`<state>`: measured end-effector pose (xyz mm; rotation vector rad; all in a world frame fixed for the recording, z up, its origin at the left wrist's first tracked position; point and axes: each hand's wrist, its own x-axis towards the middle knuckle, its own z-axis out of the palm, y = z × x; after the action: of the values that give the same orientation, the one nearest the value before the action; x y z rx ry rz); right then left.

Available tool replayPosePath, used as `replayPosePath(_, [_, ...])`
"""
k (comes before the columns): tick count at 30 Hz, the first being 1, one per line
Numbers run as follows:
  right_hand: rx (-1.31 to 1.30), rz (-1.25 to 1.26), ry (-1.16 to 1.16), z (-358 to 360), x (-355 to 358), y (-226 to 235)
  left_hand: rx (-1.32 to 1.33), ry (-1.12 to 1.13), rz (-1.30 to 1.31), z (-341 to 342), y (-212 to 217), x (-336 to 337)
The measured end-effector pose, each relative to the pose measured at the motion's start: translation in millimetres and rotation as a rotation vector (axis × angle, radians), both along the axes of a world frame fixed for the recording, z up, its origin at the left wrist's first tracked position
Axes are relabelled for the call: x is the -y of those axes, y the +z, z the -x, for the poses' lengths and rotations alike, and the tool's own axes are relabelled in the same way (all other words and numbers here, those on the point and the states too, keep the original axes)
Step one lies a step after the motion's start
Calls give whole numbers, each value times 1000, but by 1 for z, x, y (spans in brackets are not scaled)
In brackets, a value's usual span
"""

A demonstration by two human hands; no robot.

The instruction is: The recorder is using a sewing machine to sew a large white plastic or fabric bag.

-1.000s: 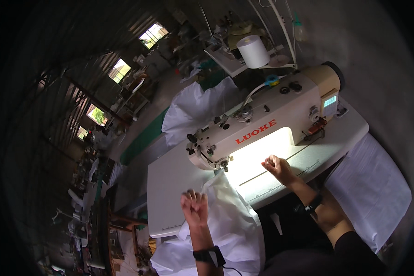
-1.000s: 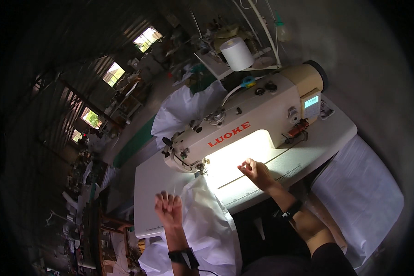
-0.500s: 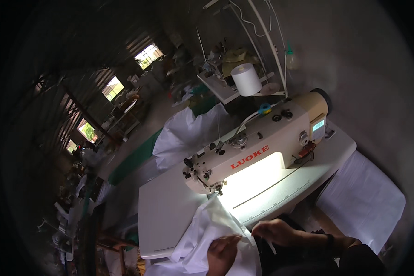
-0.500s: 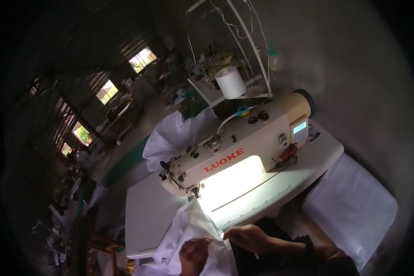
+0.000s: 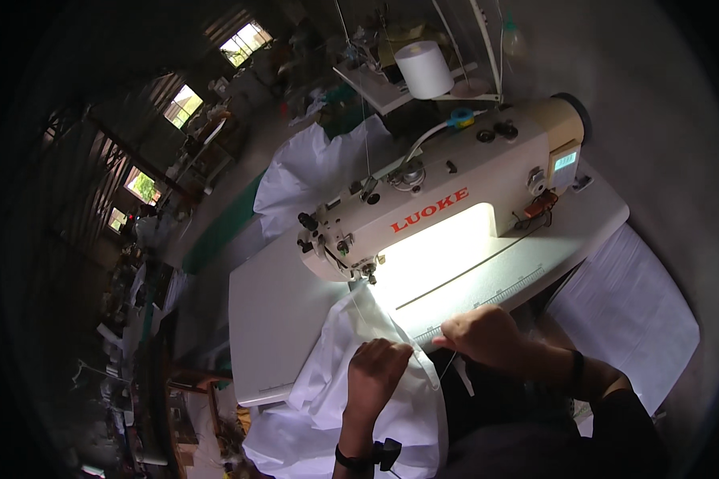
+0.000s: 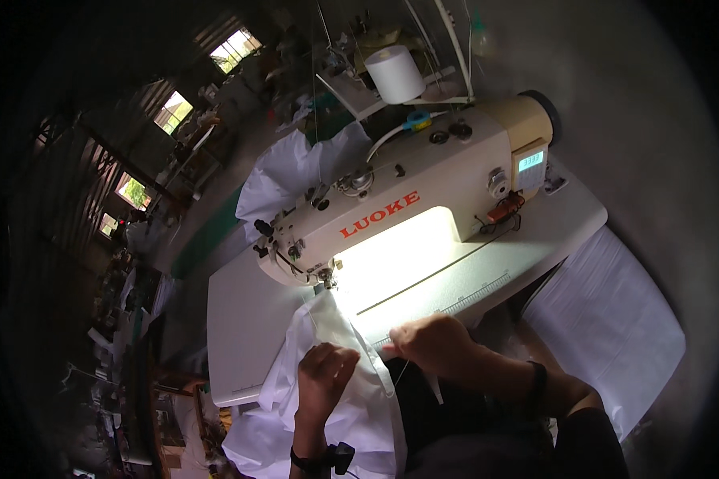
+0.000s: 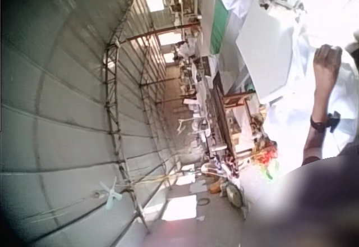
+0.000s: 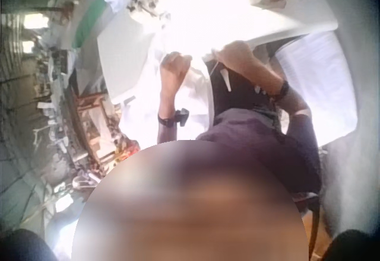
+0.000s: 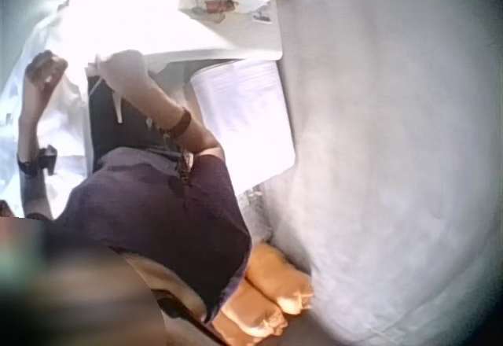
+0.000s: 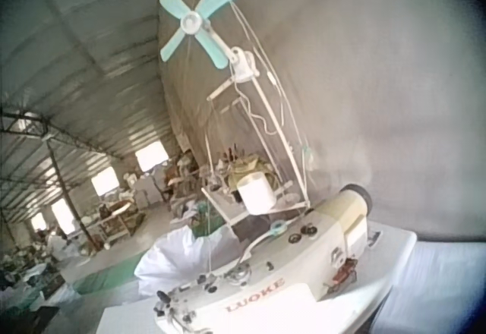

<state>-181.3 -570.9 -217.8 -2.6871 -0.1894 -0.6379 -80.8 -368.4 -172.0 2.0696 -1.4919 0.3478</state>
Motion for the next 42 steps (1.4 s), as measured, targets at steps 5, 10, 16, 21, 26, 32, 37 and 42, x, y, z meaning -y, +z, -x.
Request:
replayPosePath(5, [-52,47,-249,-42,33,-34,-268,260,26,-36,-25,-1])
replayPosePath(10, [29,-271,-359,-78,76,-74,-371,482,103,-107,-77,18])
replayPosePath(16, [-35,-345,-311,-75,83,-80,-488,635,14,-144,-121,28])
replayPosePath(21, [184,-381,-292,-41,106,-35,-690,699,179,-155,-132,24])
replayPosePath(26, [368,-121,-463,-7,186,12,-739,692,287,-160,-139,25])
replayPosePath(32, [651,682,-826,0,314,58,-734,684,389,-153,-136,31])
replayPosePath(37, [441,144,-922,-22,353,80,-735,733,374,-151,-130,33])
replayPosePath(42, [225,-67,-853,-36,397,87,-760,798,359,-150,-128,29])
